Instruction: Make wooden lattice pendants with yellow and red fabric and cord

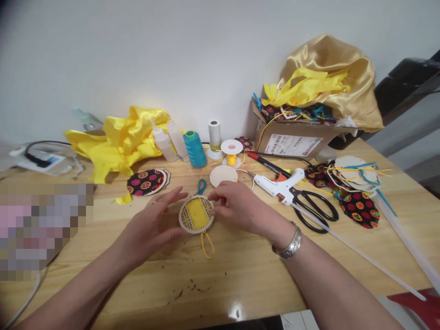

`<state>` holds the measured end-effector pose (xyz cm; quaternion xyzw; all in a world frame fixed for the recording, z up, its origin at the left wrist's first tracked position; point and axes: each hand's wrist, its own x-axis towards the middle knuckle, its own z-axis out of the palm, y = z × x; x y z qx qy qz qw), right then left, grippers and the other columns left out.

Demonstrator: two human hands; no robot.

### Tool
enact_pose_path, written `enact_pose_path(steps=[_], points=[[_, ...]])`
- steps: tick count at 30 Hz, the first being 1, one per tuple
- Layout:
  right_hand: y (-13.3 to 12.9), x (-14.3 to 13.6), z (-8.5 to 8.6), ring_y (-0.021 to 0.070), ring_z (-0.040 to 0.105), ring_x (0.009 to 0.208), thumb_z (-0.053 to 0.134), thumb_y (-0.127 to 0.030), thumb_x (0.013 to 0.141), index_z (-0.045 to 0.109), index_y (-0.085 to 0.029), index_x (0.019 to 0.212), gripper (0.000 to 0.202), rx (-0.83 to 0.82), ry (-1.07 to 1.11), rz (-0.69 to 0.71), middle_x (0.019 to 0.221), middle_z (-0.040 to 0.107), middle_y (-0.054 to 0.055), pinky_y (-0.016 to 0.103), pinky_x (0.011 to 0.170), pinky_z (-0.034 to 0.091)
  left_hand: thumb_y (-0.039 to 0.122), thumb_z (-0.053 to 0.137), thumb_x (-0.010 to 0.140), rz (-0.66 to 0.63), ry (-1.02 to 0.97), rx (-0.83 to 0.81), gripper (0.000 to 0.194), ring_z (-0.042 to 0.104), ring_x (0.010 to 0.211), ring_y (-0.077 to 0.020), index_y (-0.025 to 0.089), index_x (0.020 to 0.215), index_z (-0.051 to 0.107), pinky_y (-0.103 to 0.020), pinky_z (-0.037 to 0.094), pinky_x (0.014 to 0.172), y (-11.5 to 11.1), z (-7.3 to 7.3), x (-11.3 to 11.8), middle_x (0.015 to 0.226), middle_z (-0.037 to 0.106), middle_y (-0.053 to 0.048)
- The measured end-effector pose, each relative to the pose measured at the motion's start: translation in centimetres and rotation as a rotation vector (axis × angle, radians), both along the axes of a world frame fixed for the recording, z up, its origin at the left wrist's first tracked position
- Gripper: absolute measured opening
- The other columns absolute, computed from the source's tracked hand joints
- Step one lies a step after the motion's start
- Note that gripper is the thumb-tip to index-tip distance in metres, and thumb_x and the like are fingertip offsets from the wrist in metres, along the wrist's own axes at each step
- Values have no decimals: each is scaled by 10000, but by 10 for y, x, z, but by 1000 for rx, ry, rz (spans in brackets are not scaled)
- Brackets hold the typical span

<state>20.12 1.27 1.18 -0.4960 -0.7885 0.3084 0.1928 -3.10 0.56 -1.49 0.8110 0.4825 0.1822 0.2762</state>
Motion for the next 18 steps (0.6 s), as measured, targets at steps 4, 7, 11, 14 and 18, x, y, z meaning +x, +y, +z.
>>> enact_pose_path(steps=[4,7,11,14,18], points=[[-2,1,-4,116,529,764,626,-128,772,646,-180,821,74,79,33,91,833,579,0,236,688,395,353,583,815,18,-12,36,582,482,1195,-252,266,1351,373,-468,384,991,2,-2,-2,1274,574,-71],[-1,2,-7,130,523,816,662,-142,740,630,-188,913,182,86,21,80,918,572,16,250,720,401,366,656,752,-18,10,5,606,531,1134,-265,282,1312,440,-440,419,953,3,-1,-4,1254,588,-56],[0,3,-5,123,515,671,637,-159,740,652,-174,903,165,-10,-67,1,770,608,3,238,601,375,333,710,698,-43,46,-13,692,540,1121,-262,288,1327,425,-400,429,949,4,1,-7,1247,587,-42],[1,2,-4,129,552,654,547,-126,776,682,-167,865,167,-82,-93,-55,744,667,14,244,604,385,288,702,700,-48,57,-18,699,539,1122,-254,266,1337,414,-381,429,951,4,2,-6,1248,583,-50],[3,3,-7,157,607,714,486,-130,789,719,-179,836,243,-123,-112,-77,825,723,33,263,661,422,292,666,736,-42,55,-15,636,545,1104,-257,237,1325,434,-401,437,939,4,0,-3,1236,591,-76]])
